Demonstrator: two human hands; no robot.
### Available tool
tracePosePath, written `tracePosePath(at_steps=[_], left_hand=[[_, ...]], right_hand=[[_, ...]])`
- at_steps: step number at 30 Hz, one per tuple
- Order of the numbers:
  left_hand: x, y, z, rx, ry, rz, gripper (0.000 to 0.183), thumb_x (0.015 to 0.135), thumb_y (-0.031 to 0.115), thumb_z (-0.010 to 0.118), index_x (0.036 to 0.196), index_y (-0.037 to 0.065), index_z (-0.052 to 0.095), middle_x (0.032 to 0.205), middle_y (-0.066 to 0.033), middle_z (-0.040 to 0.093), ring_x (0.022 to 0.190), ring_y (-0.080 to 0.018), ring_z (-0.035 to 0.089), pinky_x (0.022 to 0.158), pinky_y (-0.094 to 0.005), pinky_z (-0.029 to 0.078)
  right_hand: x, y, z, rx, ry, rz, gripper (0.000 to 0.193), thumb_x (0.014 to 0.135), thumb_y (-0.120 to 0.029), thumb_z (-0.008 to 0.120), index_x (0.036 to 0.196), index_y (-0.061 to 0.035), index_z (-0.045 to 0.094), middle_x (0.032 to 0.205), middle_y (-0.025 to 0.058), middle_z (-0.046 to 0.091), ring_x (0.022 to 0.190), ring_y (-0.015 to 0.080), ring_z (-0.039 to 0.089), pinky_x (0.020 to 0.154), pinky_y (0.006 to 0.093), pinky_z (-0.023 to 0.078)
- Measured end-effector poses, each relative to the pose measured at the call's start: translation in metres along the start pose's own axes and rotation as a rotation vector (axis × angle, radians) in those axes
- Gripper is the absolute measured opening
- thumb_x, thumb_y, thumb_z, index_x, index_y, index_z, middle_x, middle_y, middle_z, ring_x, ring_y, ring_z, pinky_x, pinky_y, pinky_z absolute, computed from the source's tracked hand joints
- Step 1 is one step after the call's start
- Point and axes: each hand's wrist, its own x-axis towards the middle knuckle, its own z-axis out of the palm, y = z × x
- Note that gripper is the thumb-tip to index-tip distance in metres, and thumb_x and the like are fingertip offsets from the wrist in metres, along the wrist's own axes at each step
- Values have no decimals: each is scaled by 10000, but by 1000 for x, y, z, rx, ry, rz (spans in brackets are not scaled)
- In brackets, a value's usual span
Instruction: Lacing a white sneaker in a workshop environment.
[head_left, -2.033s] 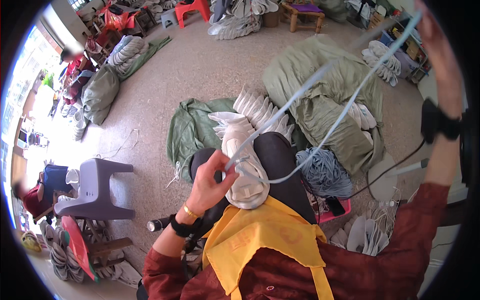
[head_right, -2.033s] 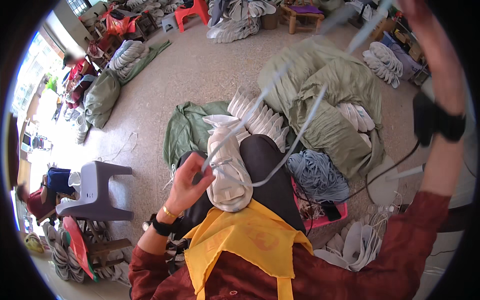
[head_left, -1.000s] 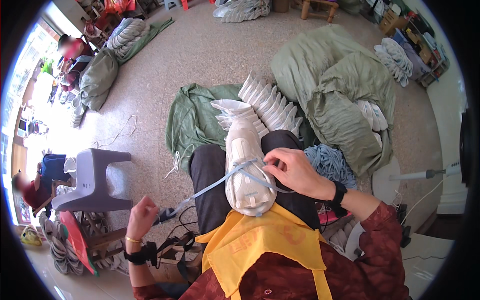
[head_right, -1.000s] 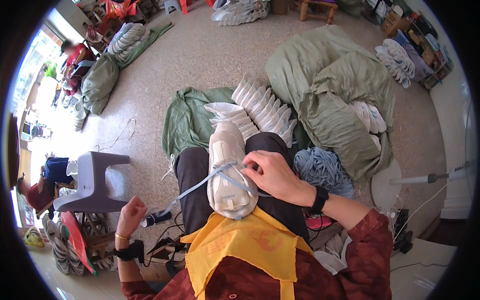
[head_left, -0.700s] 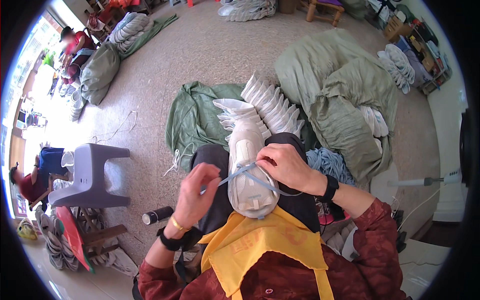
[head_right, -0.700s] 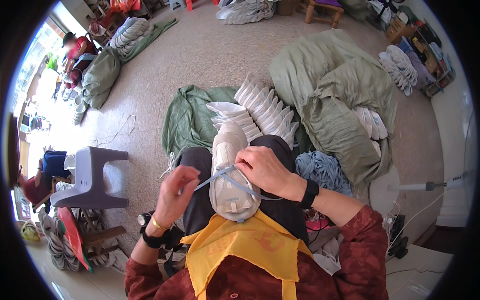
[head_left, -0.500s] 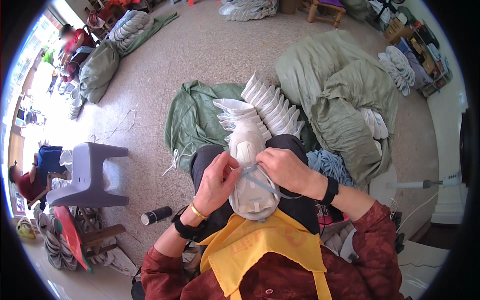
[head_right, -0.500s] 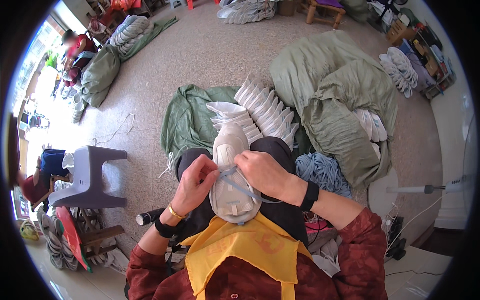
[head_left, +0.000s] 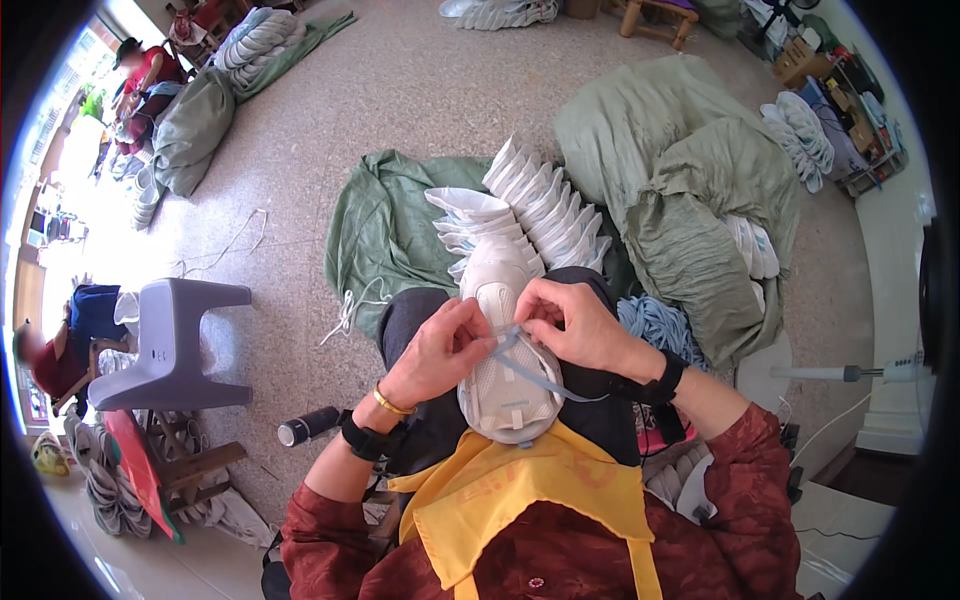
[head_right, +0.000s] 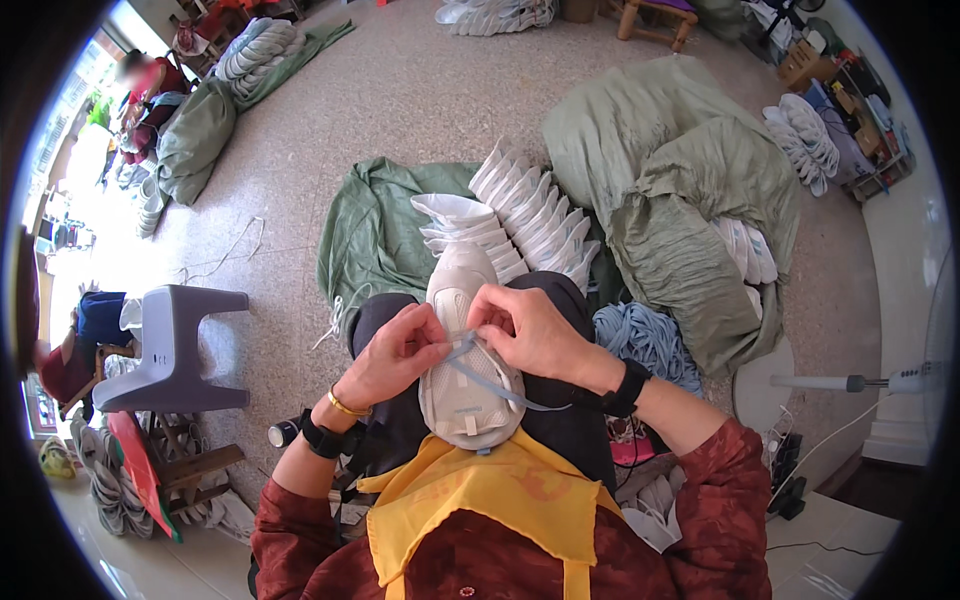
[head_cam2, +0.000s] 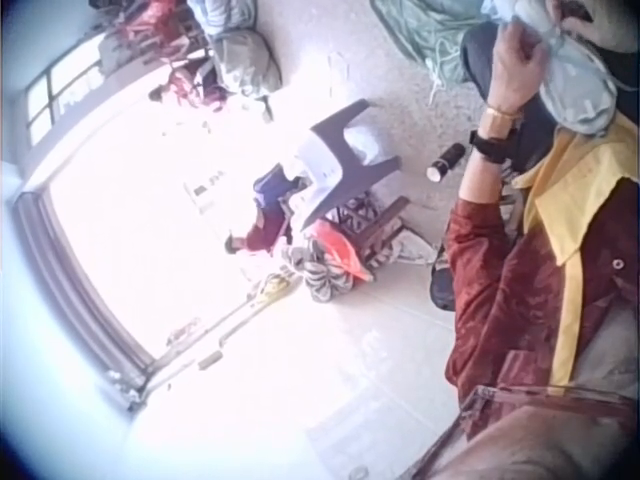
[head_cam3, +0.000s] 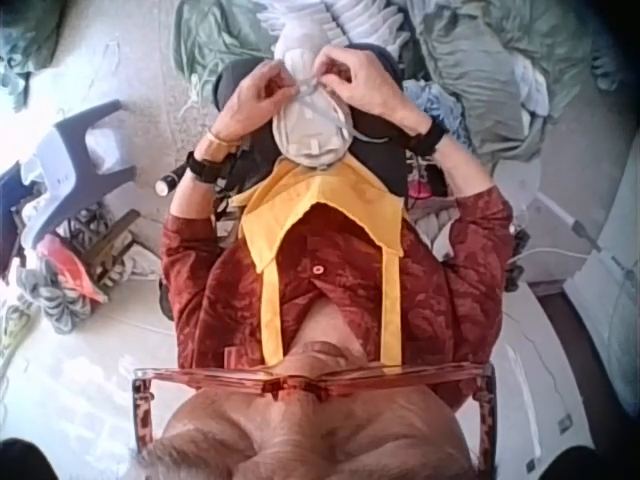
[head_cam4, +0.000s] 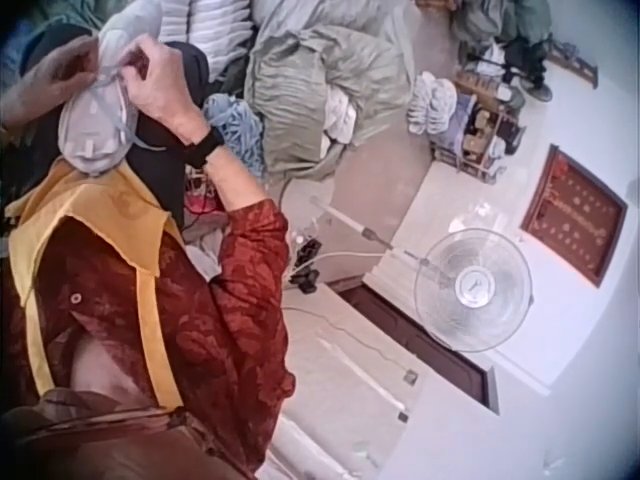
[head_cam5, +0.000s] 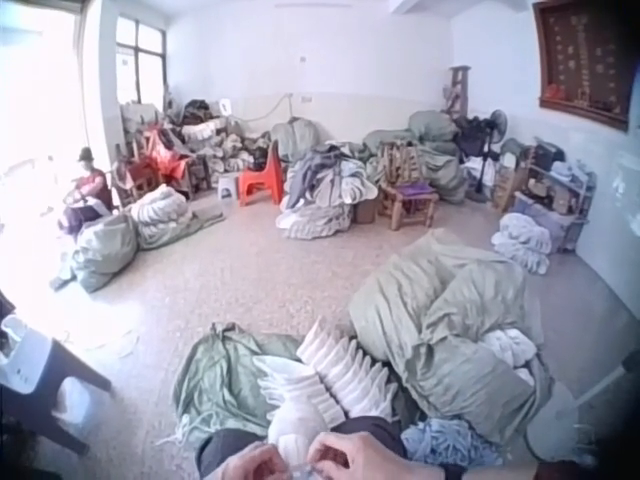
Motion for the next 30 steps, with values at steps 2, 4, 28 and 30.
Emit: tracePosePath(at_steps=[2,4,28,30], left_hand=[[1,-4,-1,-70,-28,-26,155,906,74,743,952,19,605,892,-19,541,733,-90,522,651,-255,454],[1,-4,-1,-91,-41,-52,159,908,74,747,945,20,601,897,-8,539,745,-78,514,654,-250,452],[0,-10,-7,-283,-88,-182,113,948,57,707,987,30,604,902,29,569,793,-71,522,713,-234,455],[-1,-10,-8,-301,-92,-203,100,962,59,691,998,37,601,897,34,580,794,-65,524,711,-229,452]], right_hand=[[2,7,-2,209,-45,117,116,909,28,691,994,6,615,857,16,673,756,77,647,698,256,547],[4,9,-3,215,-60,138,133,911,34,691,1019,7,617,860,16,674,758,81,649,705,250,550],[10,25,-9,466,-229,145,106,956,26,654,1034,-21,599,905,0,633,760,75,619,697,240,522],[12,26,-10,511,-259,183,107,968,24,633,1042,-29,577,912,-3,615,755,75,608,694,239,515]])
